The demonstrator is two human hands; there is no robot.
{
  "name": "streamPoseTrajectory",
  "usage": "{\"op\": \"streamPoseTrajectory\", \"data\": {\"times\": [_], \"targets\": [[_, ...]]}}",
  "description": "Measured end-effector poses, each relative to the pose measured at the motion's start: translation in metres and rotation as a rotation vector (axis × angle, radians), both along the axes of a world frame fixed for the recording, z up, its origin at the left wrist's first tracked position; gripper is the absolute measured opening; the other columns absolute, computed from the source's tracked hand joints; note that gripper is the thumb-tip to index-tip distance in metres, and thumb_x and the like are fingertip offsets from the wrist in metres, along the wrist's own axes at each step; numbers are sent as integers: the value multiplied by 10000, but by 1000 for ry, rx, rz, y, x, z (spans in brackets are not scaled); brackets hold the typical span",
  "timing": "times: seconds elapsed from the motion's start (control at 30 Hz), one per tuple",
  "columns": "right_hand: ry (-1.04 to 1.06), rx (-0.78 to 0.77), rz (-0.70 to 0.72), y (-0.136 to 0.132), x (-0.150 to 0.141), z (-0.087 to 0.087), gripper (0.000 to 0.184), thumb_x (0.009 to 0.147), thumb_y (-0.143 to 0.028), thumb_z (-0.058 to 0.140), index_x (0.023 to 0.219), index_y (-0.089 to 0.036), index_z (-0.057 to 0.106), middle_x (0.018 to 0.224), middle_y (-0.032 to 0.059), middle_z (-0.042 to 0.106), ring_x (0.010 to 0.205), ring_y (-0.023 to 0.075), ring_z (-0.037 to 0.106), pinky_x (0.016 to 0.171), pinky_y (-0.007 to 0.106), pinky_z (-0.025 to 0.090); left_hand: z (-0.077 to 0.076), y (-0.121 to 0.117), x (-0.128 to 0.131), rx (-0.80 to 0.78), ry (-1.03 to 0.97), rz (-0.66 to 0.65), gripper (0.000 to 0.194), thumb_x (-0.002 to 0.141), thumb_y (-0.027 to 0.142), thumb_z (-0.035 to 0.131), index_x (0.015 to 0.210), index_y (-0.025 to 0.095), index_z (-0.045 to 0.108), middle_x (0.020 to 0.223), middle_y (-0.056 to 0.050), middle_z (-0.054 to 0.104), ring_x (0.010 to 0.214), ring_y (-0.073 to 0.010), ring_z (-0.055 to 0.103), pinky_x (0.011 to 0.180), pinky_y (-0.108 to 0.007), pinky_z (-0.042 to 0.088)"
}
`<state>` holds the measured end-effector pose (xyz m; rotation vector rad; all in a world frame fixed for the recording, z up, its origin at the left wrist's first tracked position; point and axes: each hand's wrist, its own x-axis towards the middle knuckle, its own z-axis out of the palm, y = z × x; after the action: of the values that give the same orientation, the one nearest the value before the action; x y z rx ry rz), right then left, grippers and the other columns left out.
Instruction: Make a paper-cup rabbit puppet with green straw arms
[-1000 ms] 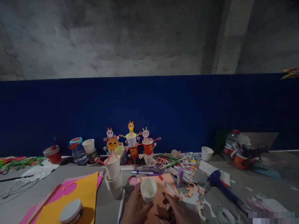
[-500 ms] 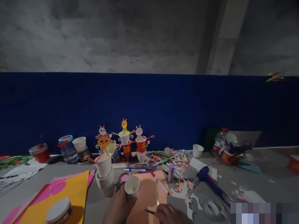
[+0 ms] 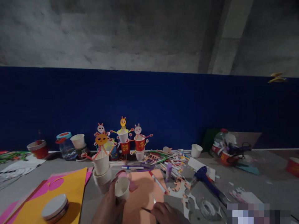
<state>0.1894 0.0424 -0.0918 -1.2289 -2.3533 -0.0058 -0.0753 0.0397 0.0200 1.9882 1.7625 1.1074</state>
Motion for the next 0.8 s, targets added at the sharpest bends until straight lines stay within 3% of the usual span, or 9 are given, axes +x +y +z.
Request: {"op": "streamPoseTrajectory", "data": {"times": [0.13, 0.3, 0.37, 0.43, 0.5, 0.57, 0.7, 0.8], "targets": [[21, -69, 15, -8, 1, 14, 411, 677, -379, 821, 1039, -258, 667, 1103, 30, 734, 950, 269, 666, 809, 308, 521, 0, -13, -6, -58, 107, 37, 573, 802, 146, 505, 1362, 189, 392, 1222, -142, 714, 1097, -288, 710, 884, -390, 573], [24, -80, 40, -9, 2, 17, 331, 720, -297, 790, 1028, -252, 677, 1082, 42, 744, 940, 262, 683, 831, 302, 534, -10, -14, -7, 23, 264, 115, 614, 828, 162, 476, 1422, 112, 329, 1432, -243, 552, 1299, -334, 576, 998, -464, 528], [24, -66, 56, -6, 4, 18, 272, 731, -236, 773, 989, -263, 692, 1055, 28, 759, 904, 241, 709, 799, 275, 549, -13, -13, -8, 79, 317, 137, 626, 833, 166, 471, 1439, 114, 321, 1429, -238, 551, 1300, -338, 576, 981, -452, 546], [31, -43, 63, -3, 7, 30, 297, 732, -210, 759, 1017, -270, 696, 1101, 32, 757, 954, 245, 717, 831, 276, 554, -15, -11, -10, 123, 351, 135, 637, 828, 174, 491, 1443, 127, 333, 1407, -219, 573, 1269, -336, 603, 954, -429, 567], [81, -8, 48, 1, 10, 58, 375, 756, -245, 733, 1126, -256, 675, 1209, 69, 725, 1088, 281, 684, 928, 329, 538, -18, -10, -14, 164, 374, 132, 679, 805, 186, 537, 1451, 130, 337, 1394, -211, 588, 1247, -341, 618, 935, -419, 576], [258, 20, -12, 10, 10, 102, 323, 878, -239, 613, 1198, -247, 654, 1276, 89, 695, 1185, 268, 640, 988, 361, 511, -23, -8, -18, 219, 421, 145, 726, 787, 201, 577, 1465, 125, 329, 1384, -216, 597, 1231, -356, 623, 919, -433, 581], [400, 44, 27, 51, -7, 186, 227, 928, -206, 537, 1102, -224, 682, 1181, 88, 716, 1070, 234, 677, 904, 339, 540, -33, -5, -20, 447, 574, 173, 719, 812, 333, 634, 1446, 123, 367, 1303, -230, 652, 1158, -392, 648, 870, -486, 584], [406, 55, 8, 95, -30, 214, 222, 924, -154, 552, 1098, -208, 679, 1159, 75, 711, 912, 198, 707, 837, 320, 555, -38, -6, -10, 635, 589, 145, 580, 841, 284, 596, 1391, 163, 456, 1283, -208, 677, 1168, -365, 642, 896, -463, 553]]}}
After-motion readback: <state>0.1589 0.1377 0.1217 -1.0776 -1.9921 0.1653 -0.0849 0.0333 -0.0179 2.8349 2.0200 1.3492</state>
